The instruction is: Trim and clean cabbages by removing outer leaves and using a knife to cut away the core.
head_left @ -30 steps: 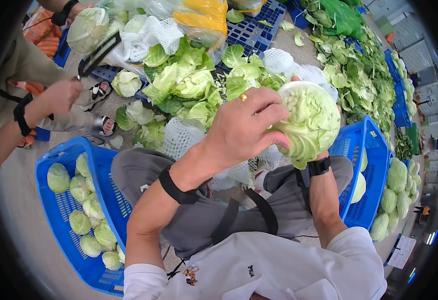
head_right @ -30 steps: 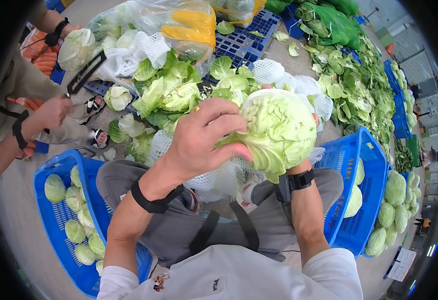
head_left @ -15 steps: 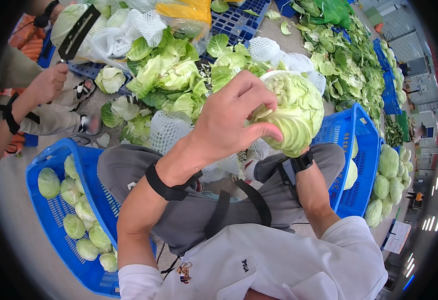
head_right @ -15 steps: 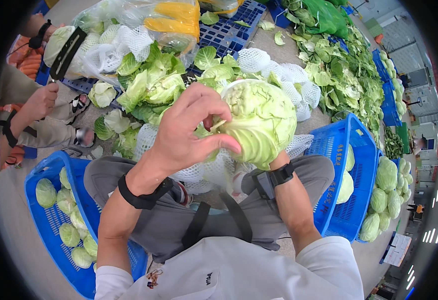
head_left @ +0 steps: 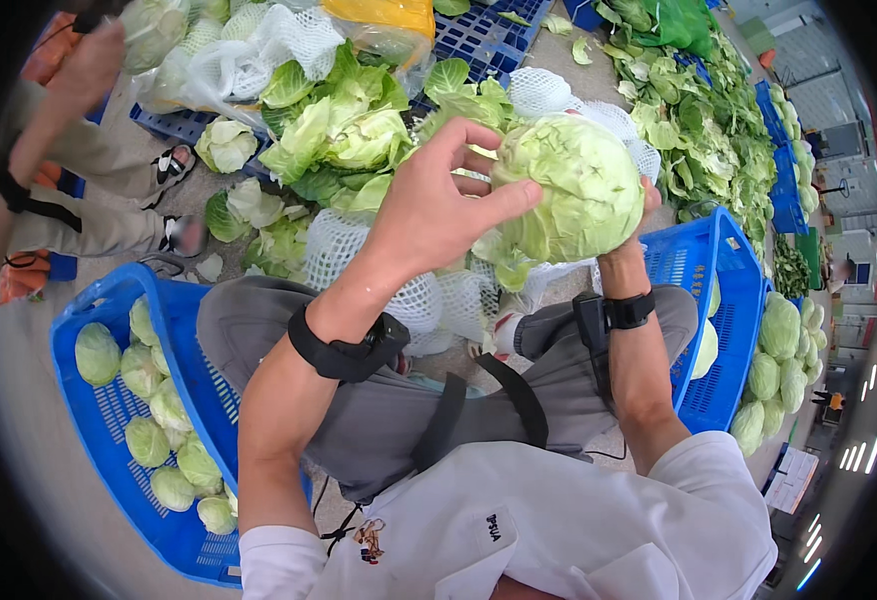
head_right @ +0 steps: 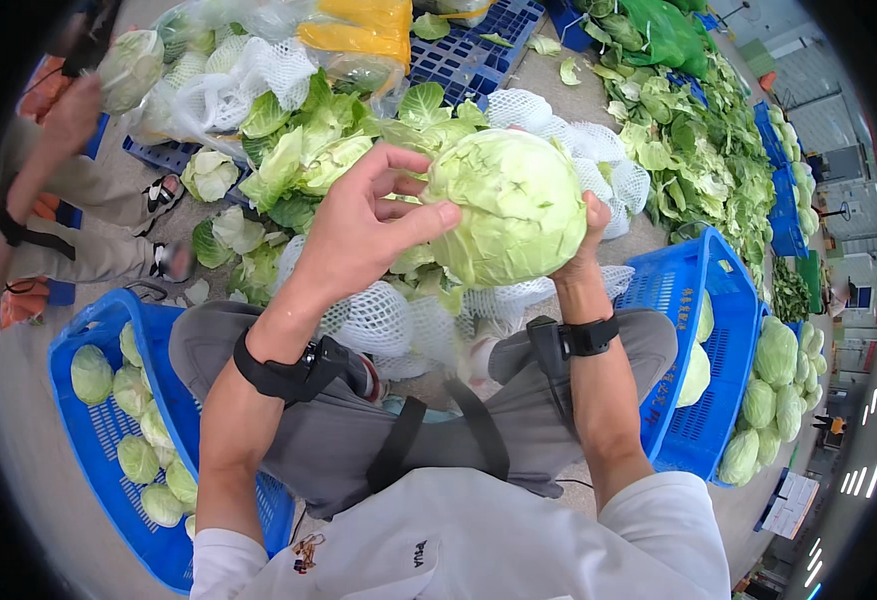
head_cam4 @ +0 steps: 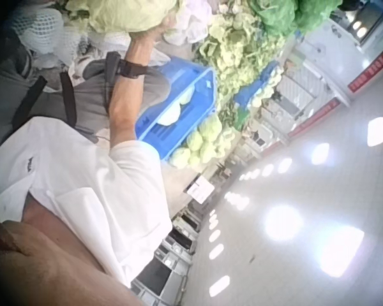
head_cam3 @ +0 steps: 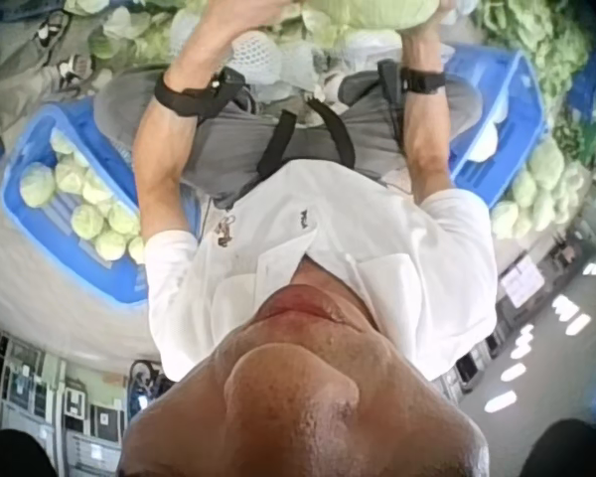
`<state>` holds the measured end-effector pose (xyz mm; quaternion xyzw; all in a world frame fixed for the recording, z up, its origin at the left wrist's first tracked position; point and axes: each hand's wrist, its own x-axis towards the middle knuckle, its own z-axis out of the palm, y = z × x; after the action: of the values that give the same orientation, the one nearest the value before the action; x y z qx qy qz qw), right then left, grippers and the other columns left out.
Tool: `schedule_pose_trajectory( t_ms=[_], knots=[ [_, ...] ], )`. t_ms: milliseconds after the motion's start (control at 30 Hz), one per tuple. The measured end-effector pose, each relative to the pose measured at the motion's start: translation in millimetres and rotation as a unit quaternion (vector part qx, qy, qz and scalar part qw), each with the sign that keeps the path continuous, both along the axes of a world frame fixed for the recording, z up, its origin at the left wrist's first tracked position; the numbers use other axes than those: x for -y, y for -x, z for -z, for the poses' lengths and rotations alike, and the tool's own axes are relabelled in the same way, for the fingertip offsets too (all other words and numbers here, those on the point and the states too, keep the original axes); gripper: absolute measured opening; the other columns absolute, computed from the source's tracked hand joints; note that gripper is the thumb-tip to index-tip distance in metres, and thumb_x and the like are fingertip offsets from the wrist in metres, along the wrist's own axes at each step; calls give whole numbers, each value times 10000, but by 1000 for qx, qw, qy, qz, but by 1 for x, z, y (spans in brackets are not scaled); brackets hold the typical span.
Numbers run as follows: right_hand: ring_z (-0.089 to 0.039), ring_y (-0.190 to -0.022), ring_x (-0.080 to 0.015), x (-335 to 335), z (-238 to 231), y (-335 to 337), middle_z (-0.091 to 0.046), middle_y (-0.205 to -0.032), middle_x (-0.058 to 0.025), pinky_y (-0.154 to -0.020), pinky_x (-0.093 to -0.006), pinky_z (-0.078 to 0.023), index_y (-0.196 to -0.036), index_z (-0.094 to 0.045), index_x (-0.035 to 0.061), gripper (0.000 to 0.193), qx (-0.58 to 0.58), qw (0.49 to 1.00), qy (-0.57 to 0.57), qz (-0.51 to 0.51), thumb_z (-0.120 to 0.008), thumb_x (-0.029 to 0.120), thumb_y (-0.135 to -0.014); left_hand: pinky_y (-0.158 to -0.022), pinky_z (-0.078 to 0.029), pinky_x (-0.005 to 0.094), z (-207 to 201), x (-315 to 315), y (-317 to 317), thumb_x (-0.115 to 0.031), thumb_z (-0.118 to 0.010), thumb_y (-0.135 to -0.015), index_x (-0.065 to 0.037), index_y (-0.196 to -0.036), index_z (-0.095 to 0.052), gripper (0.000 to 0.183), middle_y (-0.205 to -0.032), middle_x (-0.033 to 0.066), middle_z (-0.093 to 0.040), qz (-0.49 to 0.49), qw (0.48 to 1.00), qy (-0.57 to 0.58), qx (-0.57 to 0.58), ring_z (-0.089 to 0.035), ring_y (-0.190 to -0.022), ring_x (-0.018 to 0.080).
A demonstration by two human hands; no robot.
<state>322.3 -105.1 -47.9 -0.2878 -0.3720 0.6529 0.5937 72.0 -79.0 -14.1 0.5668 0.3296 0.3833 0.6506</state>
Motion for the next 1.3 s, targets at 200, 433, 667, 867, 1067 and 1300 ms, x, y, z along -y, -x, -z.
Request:
schedule_pose_trajectory(
  t_ms=[200,433,667,867,1067,1300],
  knots=[
    [-482,-1380,-342,-3,-13,-3,-419,-1535,-217,-1168,-456,-389,-1567,-252,-21,1172,81,996,-25,-20,-680,642,-701,-706,-570,327,17,1,-6,-238,-763,-807,27,-1155,-591,469,-959,153,-728,-64,994,-88,-16,-729,-807,205],
    [-469,-1394,-347,-6,32,-32,-432,-1541,-204,-1160,-523,-387,-1565,-284,17,1050,-98,995,19,-2,-562,702,-821,-743,-536,328,20,0,-10,-172,-733,-811,29,-1172,-591,437,-936,152,-721,-90,989,-114,-21,-692,-820,201],
    [-507,-1339,-364,20,53,13,-494,-1497,-135,-1024,-613,-515,-1525,-374,129,748,124,990,-70,7,-527,595,-961,-812,-527,357,30,-14,-7,-192,-741,-854,61,-1004,-656,306,-959,189,-708,-60,987,-135,-67,-701,-900,248],
    [-364,-1355,-535,8,29,36,-370,-1543,-217,-908,-858,-399,-1533,-354,106,782,-515,814,160,-214,-532,602,-955,-948,-502,415,44,-25,5,-224,-705,-875,46,-1299,-600,514,-1166,228,-646,-120,922,-193,-313,-646,-1127,349],
    [-371,-1390,-504,-4,12,38,-375,-1551,-209,-1039,-791,-354,-1552,-338,133,812,-389,914,111,-31,-501,648,-945,-1227,-215,461,27,-17,-7,-529,-807,-804,46,-1560,-240,1106,-1605,295,-245,-46,990,-116,70,-244,-1503,400],
    [-490,-1372,-330,-7,-7,47,-441,-1536,-157,-1140,-497,-424,-1547,-340,76,1000,-37,995,16,94,-621,715,-831,-1188,-307,420,25,5,-23,-621,-899,-632,66,-1559,3,1464,-1551,225,-325,-10,995,-41,90,-343,-1450,334]
  ],
)
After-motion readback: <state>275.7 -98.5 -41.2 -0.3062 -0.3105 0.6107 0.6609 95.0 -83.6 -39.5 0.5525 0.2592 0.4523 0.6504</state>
